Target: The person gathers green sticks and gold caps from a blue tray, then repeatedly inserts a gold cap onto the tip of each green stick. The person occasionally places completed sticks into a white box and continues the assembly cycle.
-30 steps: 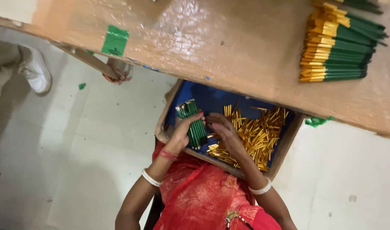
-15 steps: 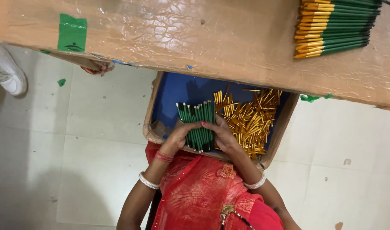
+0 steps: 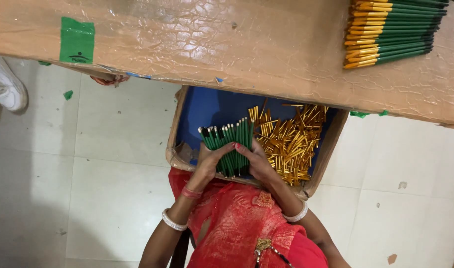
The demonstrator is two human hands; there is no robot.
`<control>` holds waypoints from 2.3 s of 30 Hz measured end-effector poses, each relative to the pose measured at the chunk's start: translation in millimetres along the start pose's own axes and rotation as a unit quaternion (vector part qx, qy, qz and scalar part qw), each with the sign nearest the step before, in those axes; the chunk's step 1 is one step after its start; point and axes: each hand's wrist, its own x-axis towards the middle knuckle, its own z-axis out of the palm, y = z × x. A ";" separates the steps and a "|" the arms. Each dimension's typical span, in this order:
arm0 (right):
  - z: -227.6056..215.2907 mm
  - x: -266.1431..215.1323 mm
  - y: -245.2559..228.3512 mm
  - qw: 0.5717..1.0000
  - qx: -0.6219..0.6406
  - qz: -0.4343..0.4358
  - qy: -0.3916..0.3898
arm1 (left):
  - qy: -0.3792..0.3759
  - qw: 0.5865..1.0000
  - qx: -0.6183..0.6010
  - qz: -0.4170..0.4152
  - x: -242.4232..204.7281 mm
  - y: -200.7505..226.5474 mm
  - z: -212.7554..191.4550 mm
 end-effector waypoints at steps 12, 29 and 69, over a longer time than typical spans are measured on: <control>-17.5 11.7 18.6 0.999 0.033 0.036 0.020 | 0.010 0.999 0.031 0.007 8.9 -5.3 -4.2; 7.8 9.4 -11.7 0.992 -0.063 -0.086 0.062 | 0.028 0.999 0.019 0.015 4.8 4.6 3.2; 2.2 17.2 -13.7 0.990 -0.093 0.034 0.101 | -0.024 0.984 -0.070 -0.165 14.5 -17.7 -23.7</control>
